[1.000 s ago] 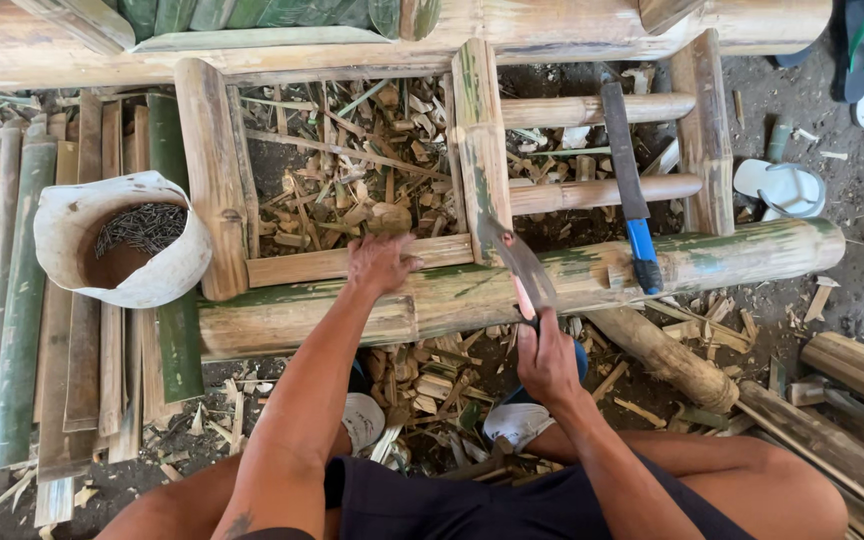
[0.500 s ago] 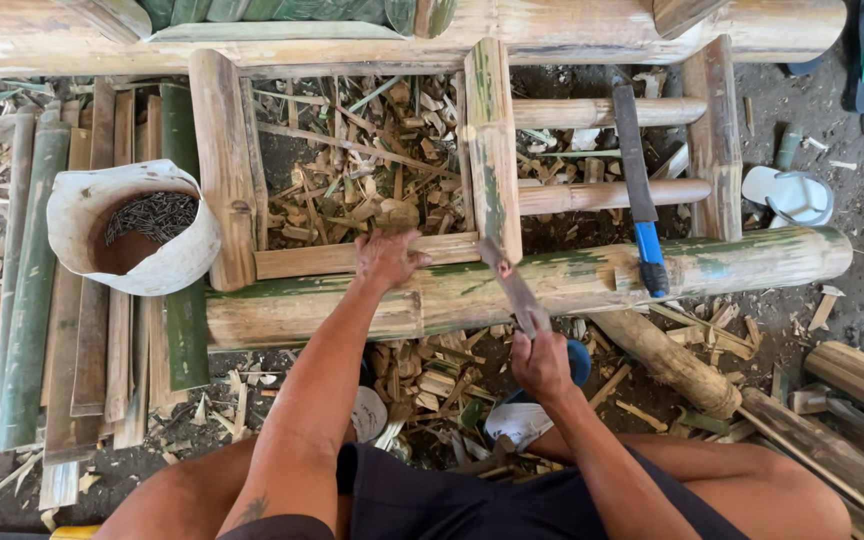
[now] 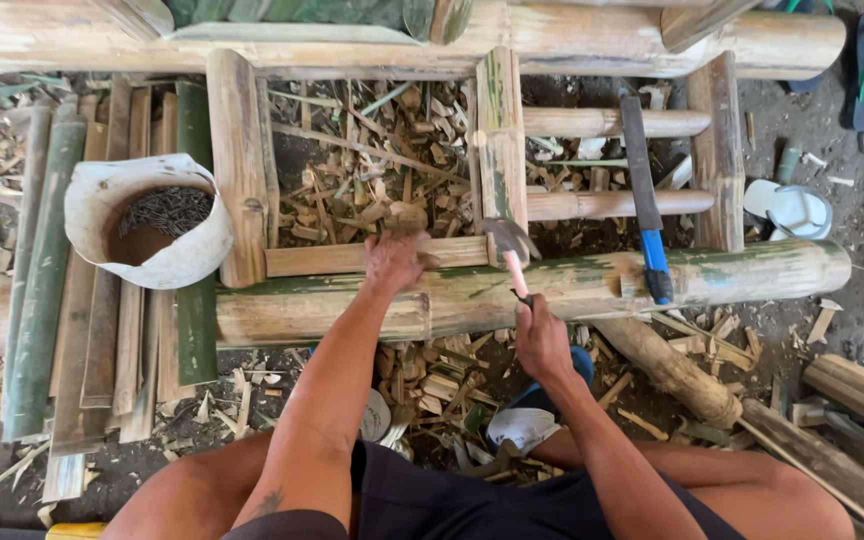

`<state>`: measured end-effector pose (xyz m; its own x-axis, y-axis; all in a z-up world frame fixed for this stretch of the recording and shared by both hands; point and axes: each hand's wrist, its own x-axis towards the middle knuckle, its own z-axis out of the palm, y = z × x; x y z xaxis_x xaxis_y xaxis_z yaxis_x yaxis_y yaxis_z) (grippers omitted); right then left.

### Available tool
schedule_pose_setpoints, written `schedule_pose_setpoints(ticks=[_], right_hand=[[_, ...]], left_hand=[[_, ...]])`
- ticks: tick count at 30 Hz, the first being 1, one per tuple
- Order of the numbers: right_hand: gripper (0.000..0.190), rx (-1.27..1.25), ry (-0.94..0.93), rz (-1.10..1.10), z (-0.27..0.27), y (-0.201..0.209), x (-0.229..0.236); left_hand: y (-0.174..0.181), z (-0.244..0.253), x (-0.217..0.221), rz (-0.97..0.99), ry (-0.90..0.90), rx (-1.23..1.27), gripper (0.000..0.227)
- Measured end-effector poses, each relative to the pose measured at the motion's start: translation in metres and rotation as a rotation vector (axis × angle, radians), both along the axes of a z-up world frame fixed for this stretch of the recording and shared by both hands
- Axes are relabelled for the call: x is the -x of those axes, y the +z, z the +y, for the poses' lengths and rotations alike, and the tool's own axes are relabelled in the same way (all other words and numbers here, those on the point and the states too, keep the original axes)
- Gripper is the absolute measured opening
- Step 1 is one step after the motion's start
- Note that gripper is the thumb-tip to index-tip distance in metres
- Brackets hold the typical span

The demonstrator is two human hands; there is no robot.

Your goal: The person assembles a bamboo frame by placing split bamboo slats into a larger frame, securing them with a hammer and nails, and trimming excess with a saw. The person works on the ground in a cluttered workshop.

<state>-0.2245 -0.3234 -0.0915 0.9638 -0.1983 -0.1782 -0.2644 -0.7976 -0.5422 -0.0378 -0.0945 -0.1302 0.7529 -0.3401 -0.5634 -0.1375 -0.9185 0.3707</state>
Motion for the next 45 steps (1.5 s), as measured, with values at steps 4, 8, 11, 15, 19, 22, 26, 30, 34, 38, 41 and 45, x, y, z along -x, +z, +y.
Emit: schedule_pose_setpoints(ticks=[4,8,11,15,19,22,26,30,34,38,41,45], right_hand=[[0.04,-0.168,-0.002,-0.209,0.006,0.002,0.012],[0.026,0.024,-0.073,-0.014,0.009,-0.011,-0.002],[0.03,-0.147,-0.068,-0.107,0.019,-0.011,-0.03],[0.029,-0.275,0.079,-0.018,0.072,0.004,-0.042],[0.032,-0.339,0.157,0.234,0.141,0.007,-0.05],[0.032,-0.337,0.257,0.172,0.179,0.0,-0.051],[0.032,-0.309,0.323,0.077,0.21,-0.005,-0.052],[0.033,-0.281,0.276,0.274,0.222,0.0,-0.057],[0.033,-0.269,0.246,0.325,0.227,0.002,-0.055],[0.029,-0.312,0.264,0.179,0.235,-0.004,-0.048],[0.026,-0.271,0.314,0.077,0.24,-0.01,-0.045],[0.028,-0.205,0.34,0.19,0.245,-0.016,-0.045]], left_hand=[[-0.002,0.001,0.001,0.07,-0.016,-0.032,0.063],[-0.014,0.003,0.009,0.028,0.004,0.018,0.063],[-0.006,0.006,0.0,-0.073,-0.052,0.046,0.062],[0.036,0.058,-0.019,-0.261,-0.157,-0.016,0.054],[0.095,0.189,-0.064,-0.464,0.013,-0.141,0.027],[0.104,0.267,-0.085,-0.323,0.34,-0.224,0.022],[0.055,0.295,-0.09,-0.386,0.349,-0.226,0.024],[0.024,0.293,-0.093,-0.357,0.422,-0.206,0.025],[0.054,0.297,-0.086,-0.312,0.387,-0.13,0.021],[0.104,0.291,-0.065,-0.496,0.293,-0.005,0.024],[0.114,0.269,-0.037,-0.7,0.084,0.205,0.028],[0.083,0.24,0.022,-0.327,0.178,0.366,0.014]])
